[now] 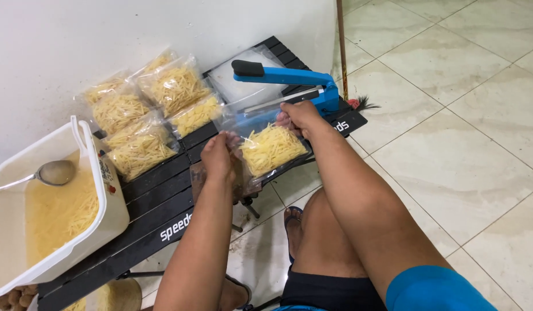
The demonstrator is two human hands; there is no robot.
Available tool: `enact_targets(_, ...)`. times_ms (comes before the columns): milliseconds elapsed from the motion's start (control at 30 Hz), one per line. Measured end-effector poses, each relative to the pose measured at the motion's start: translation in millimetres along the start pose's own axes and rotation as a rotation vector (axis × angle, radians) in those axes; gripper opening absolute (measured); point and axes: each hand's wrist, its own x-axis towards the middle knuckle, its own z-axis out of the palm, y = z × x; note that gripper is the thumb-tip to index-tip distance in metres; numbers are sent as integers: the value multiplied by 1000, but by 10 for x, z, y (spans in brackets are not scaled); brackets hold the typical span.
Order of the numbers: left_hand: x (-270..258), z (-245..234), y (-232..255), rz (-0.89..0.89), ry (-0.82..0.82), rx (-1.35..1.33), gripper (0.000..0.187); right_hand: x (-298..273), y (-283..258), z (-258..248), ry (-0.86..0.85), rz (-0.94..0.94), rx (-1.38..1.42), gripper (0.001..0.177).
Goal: Filling plastic bags with shredded food items and sealing them using a manual heat sealer.
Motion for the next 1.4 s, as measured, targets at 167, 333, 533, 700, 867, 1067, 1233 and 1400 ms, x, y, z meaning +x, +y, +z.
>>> enact_targets(167,432,177,-167,193,-41,365,17,-89,-140,-281,157,-111,71,28)
enact_targets(333,740,339,-192,410,-108,584,14,-180,-201,-497,246,-223,239,29)
enact_targets(533,369,321,-252,376,-142,681,30,-98,-159,-502,158,-245,190,30)
enact_targets(700,86,354,-214,176,-154,505,26,83,-88,-479,85,-274,170,24)
enact_targets(867,382,277,-251,387,-230,598,22,-228,-201,-479,296,-375,-61,14)
enact_targets(1067,-34,251,-74,506,-195,680,22,45,-19,-568,409,-556,-232,12)
enact_targets(1233,-620,6,76,573,-255,1002,31,138,60,-755,483,-455,-221,13)
enact_targets(1400,-1028,-412,123,601,-582,1572,62,-249,-46,-798,313,-317,-287,22)
